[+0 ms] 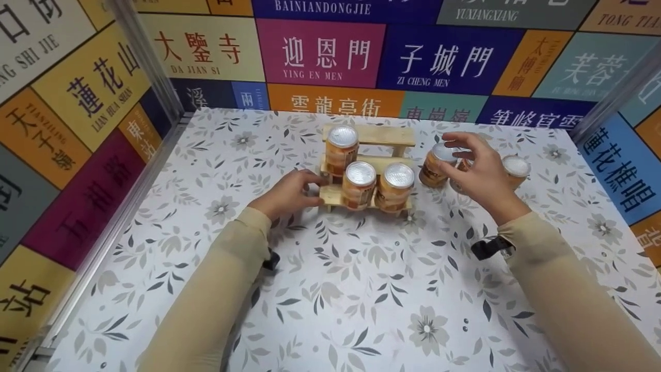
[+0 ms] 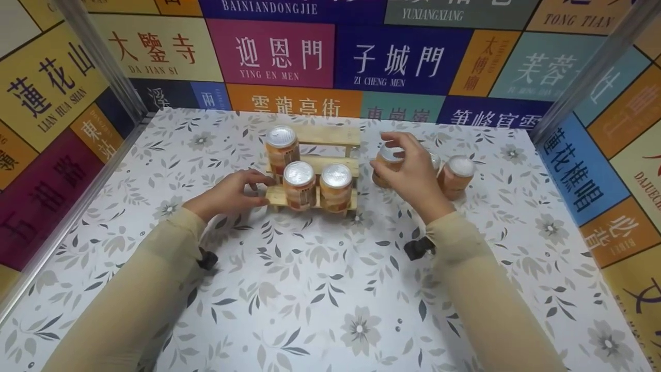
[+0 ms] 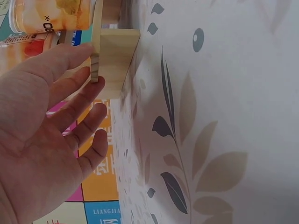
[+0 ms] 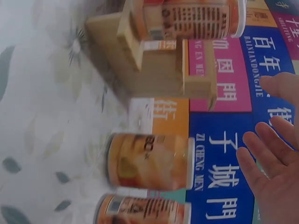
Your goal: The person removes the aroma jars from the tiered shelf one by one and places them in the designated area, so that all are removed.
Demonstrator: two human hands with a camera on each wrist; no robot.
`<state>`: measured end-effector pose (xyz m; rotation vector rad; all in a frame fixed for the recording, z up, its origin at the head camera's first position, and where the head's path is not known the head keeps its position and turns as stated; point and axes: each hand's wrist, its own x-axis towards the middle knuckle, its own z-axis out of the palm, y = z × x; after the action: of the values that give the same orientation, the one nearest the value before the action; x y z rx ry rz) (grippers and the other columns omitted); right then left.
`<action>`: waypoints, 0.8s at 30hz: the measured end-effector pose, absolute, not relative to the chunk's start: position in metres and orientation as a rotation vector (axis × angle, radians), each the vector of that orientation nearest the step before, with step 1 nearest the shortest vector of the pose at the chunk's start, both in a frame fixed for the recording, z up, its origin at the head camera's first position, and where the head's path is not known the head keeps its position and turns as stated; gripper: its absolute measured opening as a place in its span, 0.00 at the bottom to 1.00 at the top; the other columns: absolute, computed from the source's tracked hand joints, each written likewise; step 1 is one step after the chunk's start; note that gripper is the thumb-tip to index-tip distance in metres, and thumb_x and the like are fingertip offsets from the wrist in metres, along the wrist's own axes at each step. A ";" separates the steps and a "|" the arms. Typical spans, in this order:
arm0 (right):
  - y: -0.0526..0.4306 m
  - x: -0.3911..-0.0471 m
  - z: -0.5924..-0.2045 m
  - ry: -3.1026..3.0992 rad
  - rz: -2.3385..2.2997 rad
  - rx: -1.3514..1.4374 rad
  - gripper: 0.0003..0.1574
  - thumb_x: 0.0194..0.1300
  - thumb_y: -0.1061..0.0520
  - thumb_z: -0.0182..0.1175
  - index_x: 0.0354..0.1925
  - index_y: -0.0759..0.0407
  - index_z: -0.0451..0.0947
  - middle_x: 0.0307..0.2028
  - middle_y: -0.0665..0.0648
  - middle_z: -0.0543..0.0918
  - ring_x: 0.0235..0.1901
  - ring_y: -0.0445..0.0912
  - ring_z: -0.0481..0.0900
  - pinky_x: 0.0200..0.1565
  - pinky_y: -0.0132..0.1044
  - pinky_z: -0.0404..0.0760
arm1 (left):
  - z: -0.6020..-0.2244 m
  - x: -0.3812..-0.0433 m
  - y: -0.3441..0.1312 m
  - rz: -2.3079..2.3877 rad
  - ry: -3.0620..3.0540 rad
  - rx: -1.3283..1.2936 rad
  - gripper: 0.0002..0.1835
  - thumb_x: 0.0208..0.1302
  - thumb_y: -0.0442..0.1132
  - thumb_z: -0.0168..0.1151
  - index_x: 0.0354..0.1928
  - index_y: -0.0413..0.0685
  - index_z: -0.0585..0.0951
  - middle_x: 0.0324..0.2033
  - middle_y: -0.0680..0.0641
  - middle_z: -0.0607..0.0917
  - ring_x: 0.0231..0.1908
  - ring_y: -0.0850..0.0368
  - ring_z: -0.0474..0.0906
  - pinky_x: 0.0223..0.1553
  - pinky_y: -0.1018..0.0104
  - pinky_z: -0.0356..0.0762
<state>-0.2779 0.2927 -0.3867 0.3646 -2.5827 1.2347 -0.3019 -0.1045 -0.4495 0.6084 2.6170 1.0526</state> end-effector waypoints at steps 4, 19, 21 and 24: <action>0.279 -0.282 -0.381 -2.564 1.276 0.432 0.33 0.67 0.48 0.70 0.67 0.46 0.74 0.63 0.50 0.78 0.62 0.49 0.77 0.59 0.35 0.78 | -0.449 -0.302 -0.105 1.048 2.622 0.604 0.29 0.61 0.40 0.73 0.66 0.51 0.81 0.55 0.48 0.83 0.52 0.48 0.78 0.51 0.56 0.77; 0.223 -0.288 -0.361 -2.587 1.494 0.553 0.33 0.65 0.54 0.72 0.66 0.54 0.75 0.62 0.59 0.80 0.62 0.52 0.78 0.69 0.45 0.74 | -0.450 -0.302 -0.103 1.018 2.634 0.655 0.28 0.63 0.40 0.72 0.66 0.50 0.81 0.55 0.44 0.82 0.45 0.46 0.77 0.43 0.60 0.74; 0.213 -0.286 -0.358 -2.593 1.512 0.572 0.34 0.65 0.54 0.72 0.67 0.54 0.74 0.62 0.58 0.79 0.63 0.52 0.78 0.68 0.44 0.75 | -0.451 -0.302 -0.103 1.023 2.633 0.651 0.28 0.63 0.40 0.72 0.66 0.50 0.81 0.55 0.45 0.82 0.46 0.45 0.77 0.43 0.61 0.74; 0.199 -0.287 -0.355 -2.588 1.541 0.594 0.35 0.64 0.55 0.73 0.67 0.55 0.74 0.62 0.58 0.79 0.63 0.52 0.78 0.68 0.43 0.75 | -0.451 -0.302 -0.104 1.030 2.628 0.640 0.29 0.63 0.40 0.72 0.67 0.50 0.80 0.54 0.45 0.82 0.47 0.45 0.78 0.44 0.61 0.74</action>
<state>-0.2868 0.1994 -0.3547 0.5940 -2.5882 1.5410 -0.3022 -0.1035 -0.4514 0.6396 2.6278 1.0303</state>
